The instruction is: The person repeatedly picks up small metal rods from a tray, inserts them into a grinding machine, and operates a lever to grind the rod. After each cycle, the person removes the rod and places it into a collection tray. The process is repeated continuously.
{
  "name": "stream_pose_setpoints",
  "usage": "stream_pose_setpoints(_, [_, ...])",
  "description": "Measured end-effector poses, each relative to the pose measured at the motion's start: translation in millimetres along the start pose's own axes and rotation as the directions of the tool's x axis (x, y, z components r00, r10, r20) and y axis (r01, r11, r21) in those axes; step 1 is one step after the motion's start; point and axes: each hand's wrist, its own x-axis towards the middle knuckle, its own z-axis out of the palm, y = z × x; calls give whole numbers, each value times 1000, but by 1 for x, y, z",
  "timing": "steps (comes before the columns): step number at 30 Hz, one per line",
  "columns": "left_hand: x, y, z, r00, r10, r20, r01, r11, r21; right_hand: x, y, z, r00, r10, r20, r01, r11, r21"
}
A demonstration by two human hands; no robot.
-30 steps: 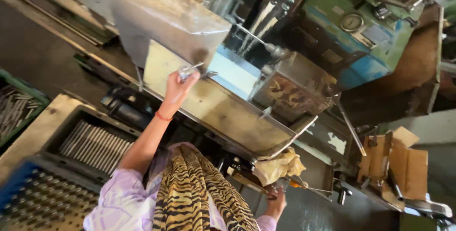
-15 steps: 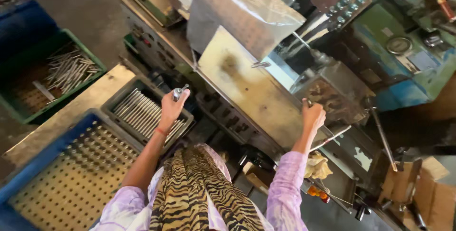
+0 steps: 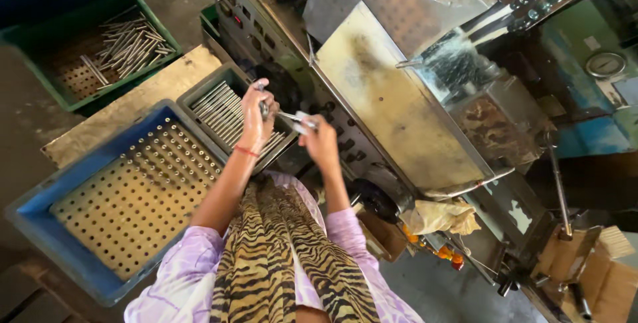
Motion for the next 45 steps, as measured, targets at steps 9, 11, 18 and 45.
stream_pose_setpoints(9, [-39,8,-22,972,-12,235,-15,993,117,-31,-33,54,994,-7,-110,-10,987,-158])
stream_pose_setpoints(11, [-41,13,-26,912,-94,398,-48,942,332,-33,-33,57,991,63,-114,-75,992,-99])
stream_pose_setpoints(18, [-52,11,-13,966,-69,247,-7,956,294,-39,-20,60,985,31,-171,-51,992,-111])
stream_pose_setpoints(45, [-70,1,6,705,-132,696,298,946,-123,-64,-14,20,876,-81,-476,-57,962,-269])
